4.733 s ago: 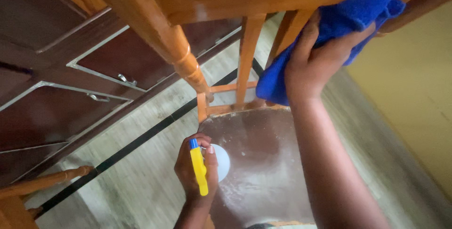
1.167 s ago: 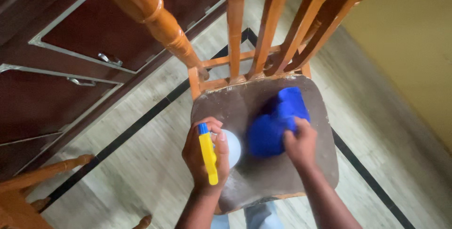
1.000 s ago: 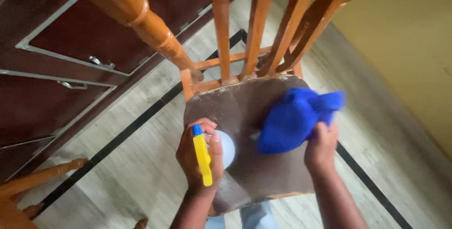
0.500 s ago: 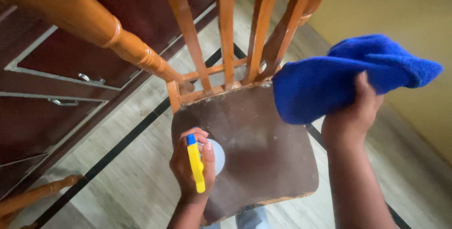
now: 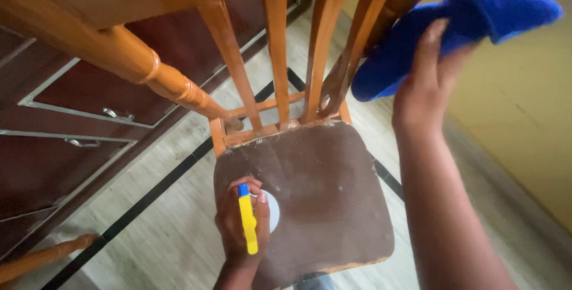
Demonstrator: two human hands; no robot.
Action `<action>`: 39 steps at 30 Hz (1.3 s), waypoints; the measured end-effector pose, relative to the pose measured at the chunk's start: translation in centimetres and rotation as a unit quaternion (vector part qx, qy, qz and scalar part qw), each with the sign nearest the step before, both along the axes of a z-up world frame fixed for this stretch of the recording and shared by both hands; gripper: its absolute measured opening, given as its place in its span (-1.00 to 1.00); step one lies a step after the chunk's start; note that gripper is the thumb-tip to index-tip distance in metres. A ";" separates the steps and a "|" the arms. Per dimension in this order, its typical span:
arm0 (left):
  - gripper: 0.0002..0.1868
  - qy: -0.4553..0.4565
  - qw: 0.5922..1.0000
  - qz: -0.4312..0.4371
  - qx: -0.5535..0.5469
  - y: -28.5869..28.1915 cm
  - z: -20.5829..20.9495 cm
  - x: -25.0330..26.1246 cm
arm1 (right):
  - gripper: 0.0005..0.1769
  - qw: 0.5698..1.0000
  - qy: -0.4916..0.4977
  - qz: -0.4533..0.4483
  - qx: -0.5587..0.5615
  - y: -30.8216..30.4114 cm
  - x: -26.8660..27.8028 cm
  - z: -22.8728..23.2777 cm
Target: The person wipes a wooden chair with a blue cloth while holding a spray bottle in their other hand.
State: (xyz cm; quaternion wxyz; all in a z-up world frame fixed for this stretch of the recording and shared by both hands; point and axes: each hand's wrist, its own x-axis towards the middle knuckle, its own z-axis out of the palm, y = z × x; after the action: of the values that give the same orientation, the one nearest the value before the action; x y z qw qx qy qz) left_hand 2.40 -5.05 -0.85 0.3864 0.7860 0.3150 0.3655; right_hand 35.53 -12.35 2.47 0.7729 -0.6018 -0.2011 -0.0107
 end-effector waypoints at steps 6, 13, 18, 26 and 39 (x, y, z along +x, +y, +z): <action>-0.89 0.000 1.000 0.001 -0.018 0.1 0.4 0.0 | -0.20 0.993 -0.059 -0.005 -0.102 2.9 0.5 1.3; -0.90 -0.005 0.998 0.009 -0.062 0.7 0.3 -0.2 | -0.21 0.993 -0.105 0.061 -0.009 4.5 0.4 1.1; -0.91 -0.017 0.997 0.016 -0.078 1.1 0.2 0.0 | -0.28 0.991 -0.123 0.052 0.028 5.3 -1.1 1.1; -0.90 -0.005 0.998 0.012 -0.063 1.2 0.2 0.0 | -0.43 0.898 -0.297 -0.147 -0.290 7.7 -2.6 0.6; -0.85 0.007 0.999 0.003 -0.052 1.3 -0.1 0.2 | -0.64 0.873 -0.302 -0.143 -0.355 7.8 -4.2 -1.9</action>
State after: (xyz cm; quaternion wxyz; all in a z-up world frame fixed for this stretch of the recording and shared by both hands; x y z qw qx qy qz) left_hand 2.56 -3.71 -0.92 0.4233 0.7669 0.3384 0.3438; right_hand 31.36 -4.52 0.56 0.3985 -0.8255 -0.3270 -0.2299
